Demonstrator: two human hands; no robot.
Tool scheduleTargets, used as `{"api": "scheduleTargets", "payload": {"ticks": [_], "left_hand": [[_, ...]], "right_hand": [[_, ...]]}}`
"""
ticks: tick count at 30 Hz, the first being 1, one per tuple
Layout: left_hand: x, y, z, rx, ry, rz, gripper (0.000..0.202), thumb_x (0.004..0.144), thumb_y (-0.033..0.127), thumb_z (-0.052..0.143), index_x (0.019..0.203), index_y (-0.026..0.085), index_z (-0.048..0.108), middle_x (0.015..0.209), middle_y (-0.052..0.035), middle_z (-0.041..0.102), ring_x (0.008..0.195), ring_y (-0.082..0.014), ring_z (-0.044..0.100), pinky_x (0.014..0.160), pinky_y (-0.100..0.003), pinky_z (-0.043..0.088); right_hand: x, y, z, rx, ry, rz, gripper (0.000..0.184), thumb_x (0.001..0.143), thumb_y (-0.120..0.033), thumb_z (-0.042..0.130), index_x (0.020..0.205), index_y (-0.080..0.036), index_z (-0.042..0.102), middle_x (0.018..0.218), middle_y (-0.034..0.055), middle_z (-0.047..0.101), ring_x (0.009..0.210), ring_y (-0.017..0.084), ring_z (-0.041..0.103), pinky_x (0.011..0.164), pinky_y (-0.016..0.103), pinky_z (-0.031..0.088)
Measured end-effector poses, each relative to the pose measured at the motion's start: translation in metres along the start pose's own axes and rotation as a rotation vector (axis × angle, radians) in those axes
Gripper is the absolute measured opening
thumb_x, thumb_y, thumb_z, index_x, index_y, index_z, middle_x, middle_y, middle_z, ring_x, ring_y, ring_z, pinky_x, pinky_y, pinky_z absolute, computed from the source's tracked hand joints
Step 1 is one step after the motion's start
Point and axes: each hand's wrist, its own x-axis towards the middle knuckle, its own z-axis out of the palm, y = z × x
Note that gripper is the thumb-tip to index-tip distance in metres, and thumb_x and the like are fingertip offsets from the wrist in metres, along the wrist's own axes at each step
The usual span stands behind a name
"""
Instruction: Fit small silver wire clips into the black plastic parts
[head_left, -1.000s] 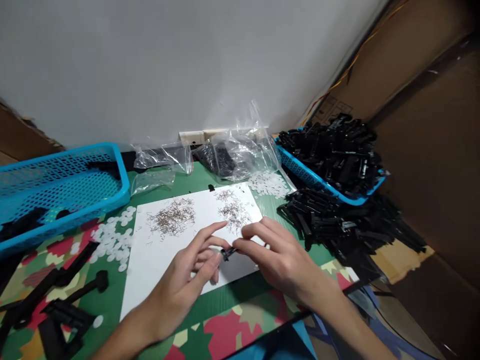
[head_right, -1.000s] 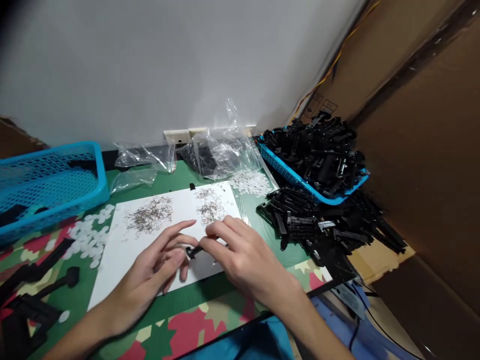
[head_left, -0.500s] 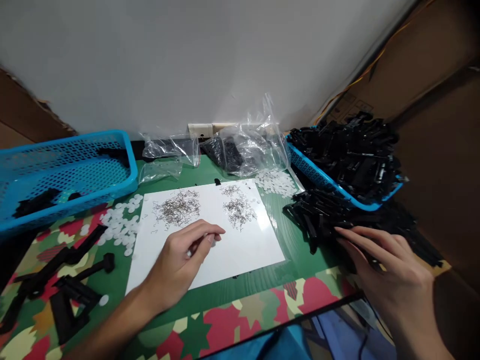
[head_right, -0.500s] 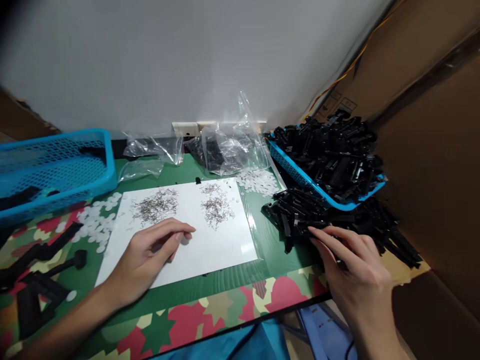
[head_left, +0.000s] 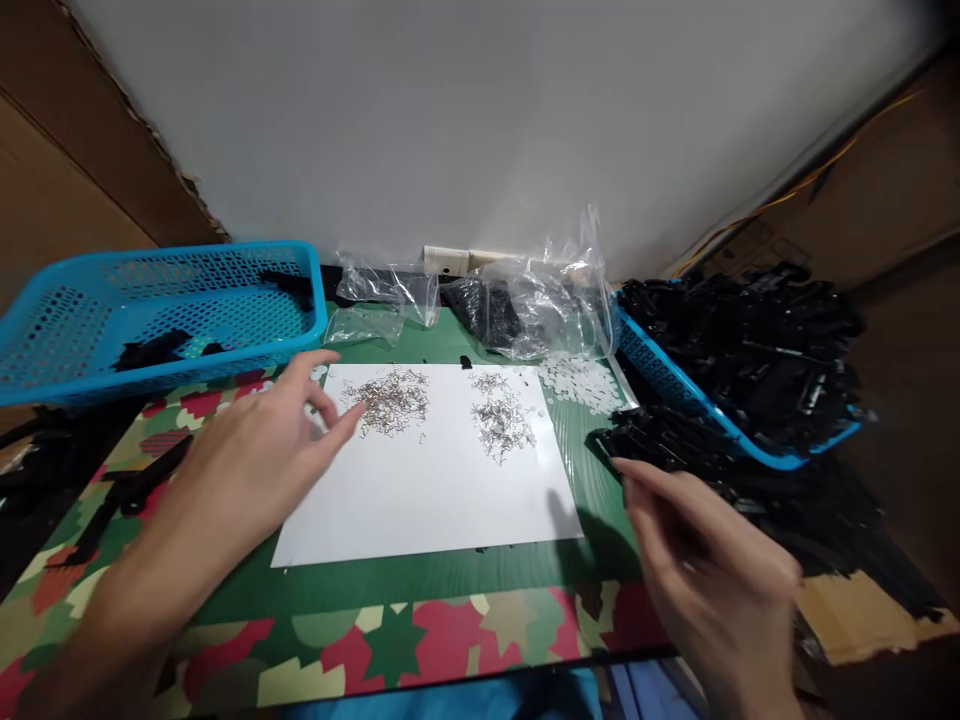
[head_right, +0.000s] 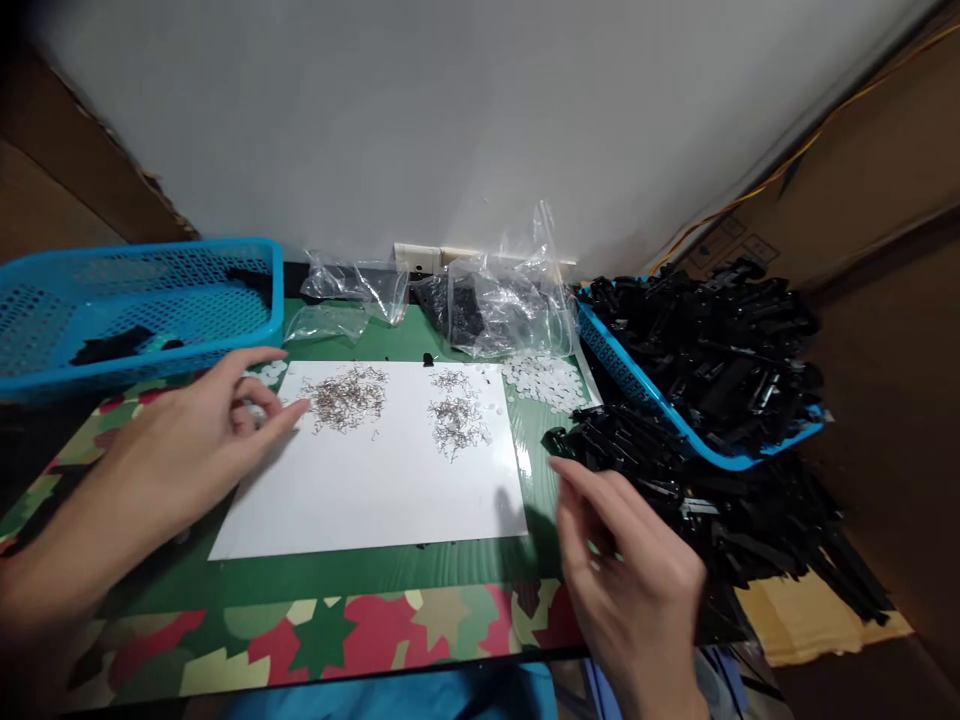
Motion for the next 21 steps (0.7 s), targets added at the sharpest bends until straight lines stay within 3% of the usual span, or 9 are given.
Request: {"api": "scheduleTargets", "payload": {"ticks": [2, 5, 9, 16, 21], "left_hand": [[-0.007, -0.015, -0.017, 0.168, -0.044, -0.049, 0.047, 0.102, 0.055, 0.057, 0.139, 0.025, 0.056, 0.089, -0.0017, 0.07, 0.073, -0.0236, 0.062, 0.063, -0.028, 0.032], [-0.019, -0.039, -0.035, 0.381, -0.11, -0.164, 0.04, 0.099, 0.061, 0.055, 0.123, 0.029, 0.061, 0.081, -0.0009, 0.067, 0.071, -0.0263, 0.061, 0.063, -0.028, 0.031], [-0.028, -0.064, -0.041, 0.417, -0.257, -0.221, 0.035, 0.1, 0.054, 0.051, 0.123, 0.03, 0.061, 0.1, -0.0027, 0.072, 0.084, -0.0277, 0.067, 0.071, -0.031, 0.041], [-0.032, -0.075, -0.033, 0.375, -0.342, -0.261, 0.039, 0.099, 0.062, 0.05, 0.122, 0.034, 0.065, 0.133, -0.0003, 0.071, 0.111, -0.03, 0.068, 0.084, -0.036, 0.046], [-0.031, -0.076, -0.03, 0.389, -0.353, -0.215, 0.04, 0.102, 0.057, 0.047, 0.123, 0.031, 0.068, 0.14, -0.002, 0.068, 0.111, -0.032, 0.068, 0.087, -0.039, 0.046]], "right_hand": [[0.012, -0.006, 0.018, 0.077, -0.236, 0.037, 0.014, 0.101, -0.027, 0.064, 0.108, -0.026, 0.076, 0.081, 0.0016, 0.065, 0.06, 0.015, 0.052, 0.056, 0.031, 0.042], [0.027, -0.012, 0.04, 0.117, -0.389, 0.088, 0.013, 0.102, -0.031, 0.064, 0.1, -0.025, 0.075, 0.082, 0.0018, 0.065, 0.064, 0.016, 0.054, 0.058, 0.03, 0.04], [0.039, -0.017, 0.057, 0.11, -0.538, 0.122, 0.012, 0.101, -0.029, 0.065, 0.097, -0.027, 0.076, 0.092, 0.0026, 0.07, 0.072, 0.017, 0.059, 0.064, 0.03, 0.041], [0.043, -0.021, 0.072, -0.051, -0.633, 0.091, 0.016, 0.102, -0.025, 0.06, 0.097, -0.029, 0.075, 0.103, 0.0009, 0.072, 0.079, 0.018, 0.064, 0.067, 0.03, 0.039], [0.044, -0.025, 0.072, -0.115, -0.688, 0.024, 0.019, 0.107, -0.025, 0.05, 0.098, -0.025, 0.067, 0.104, 0.0029, 0.069, 0.078, 0.018, 0.065, 0.068, 0.031, 0.04]]}}
